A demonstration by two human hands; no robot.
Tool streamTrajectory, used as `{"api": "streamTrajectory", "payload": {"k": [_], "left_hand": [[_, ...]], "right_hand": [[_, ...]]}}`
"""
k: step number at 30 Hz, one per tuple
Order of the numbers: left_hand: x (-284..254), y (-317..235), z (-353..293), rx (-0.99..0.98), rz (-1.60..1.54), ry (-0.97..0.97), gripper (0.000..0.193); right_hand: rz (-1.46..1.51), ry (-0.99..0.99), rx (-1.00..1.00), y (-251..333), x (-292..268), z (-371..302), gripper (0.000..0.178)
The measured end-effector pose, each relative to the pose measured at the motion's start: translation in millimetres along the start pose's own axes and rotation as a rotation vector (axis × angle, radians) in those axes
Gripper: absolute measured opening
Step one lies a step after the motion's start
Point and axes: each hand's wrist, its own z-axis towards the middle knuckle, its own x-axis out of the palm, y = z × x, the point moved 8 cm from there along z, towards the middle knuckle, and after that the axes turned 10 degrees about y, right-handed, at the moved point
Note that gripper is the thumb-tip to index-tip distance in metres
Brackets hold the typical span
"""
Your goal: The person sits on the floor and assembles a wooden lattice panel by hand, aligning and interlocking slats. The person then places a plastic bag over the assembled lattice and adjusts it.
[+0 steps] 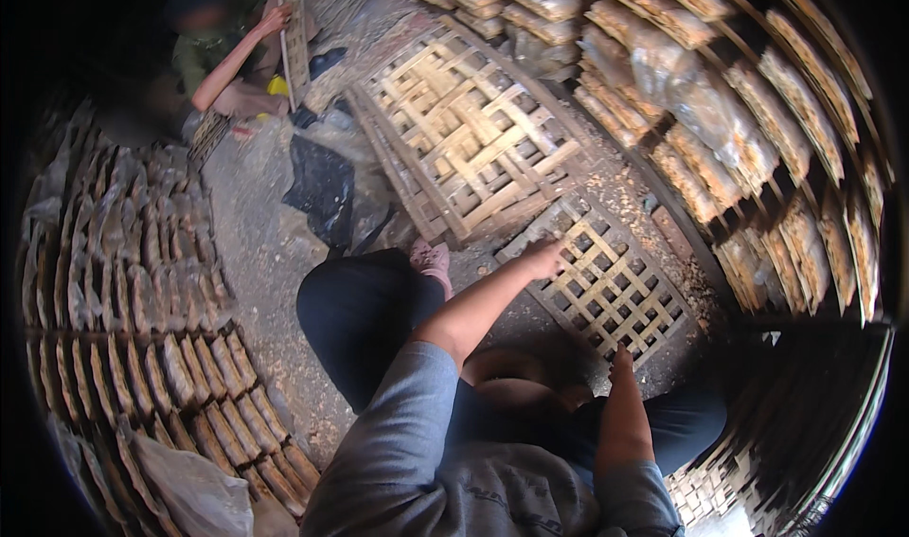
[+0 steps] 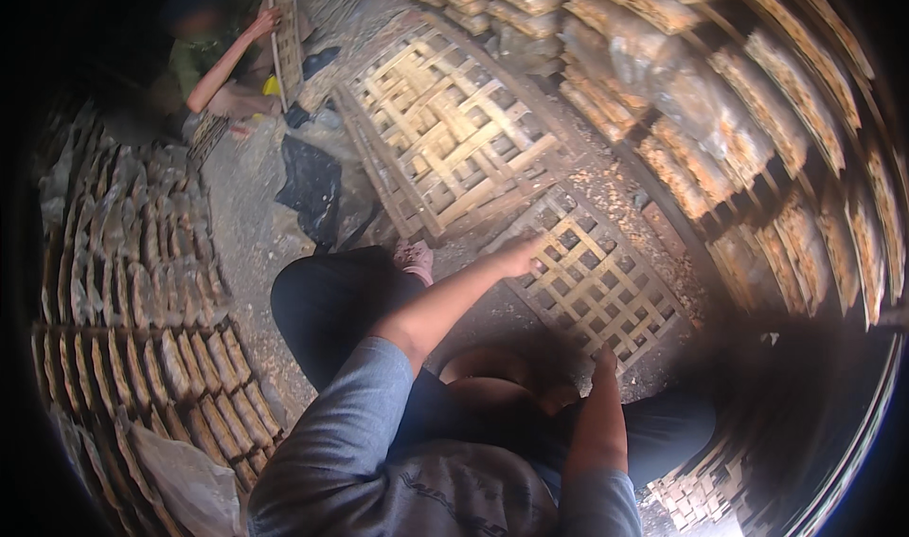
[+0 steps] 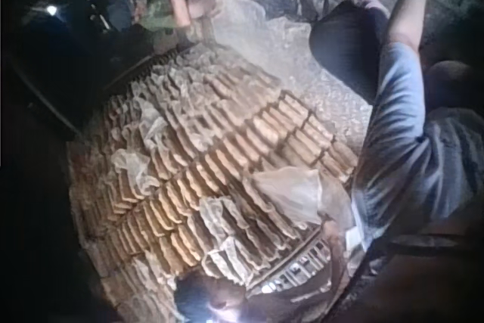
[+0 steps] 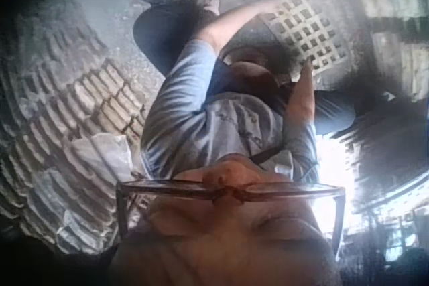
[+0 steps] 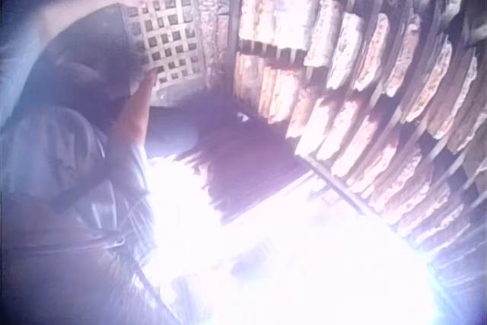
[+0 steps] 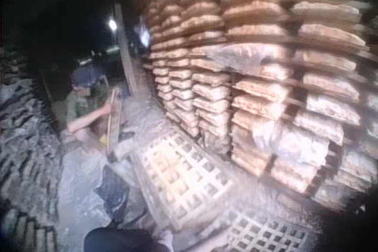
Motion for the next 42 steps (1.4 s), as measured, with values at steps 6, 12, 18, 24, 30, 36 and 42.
{"api": "streamTrajectory", "payload": {"k": [6, 12, 18, 24, 30, 36, 42], "left_hand": [[-22, -33, -71, 0.196, 0.209, 0.798, 0.050], [-183, 69, -202, -0.192, -0.116, 1.044, 0.037], [-230, 377, -299, -0.518, -0.082, 0.004, 0.027], [-74, 457, -285, -0.691, -0.107, -0.291, 0.031], [-68, 453, -298, -1.062, -0.236, -0.487, 0.026], [-125, 460, -341, -0.906, 0.027, -0.774, 0.013], [-257, 401, -414, -0.244, -0.530, -1.465, 0.017]], "right_hand": [[-0.538, 0.202, 0.098, 20, 32, -20, 0.044], [-0.501, 0.283, -0.224, 52, 54, -48, 0.046], [-0.708, 0.301, -0.271, 40, 57, -45, 0.046], [-0.719, 0.203, -0.050, 14, 34, -70, 0.062], [-0.611, 0.164, -0.068, 6, 23, -76, 0.054], [-0.789, 0.179, -0.240, 34, 59, -87, 0.050], [-0.666, 0.264, -0.462, 92, 96, -111, 0.046]]}}
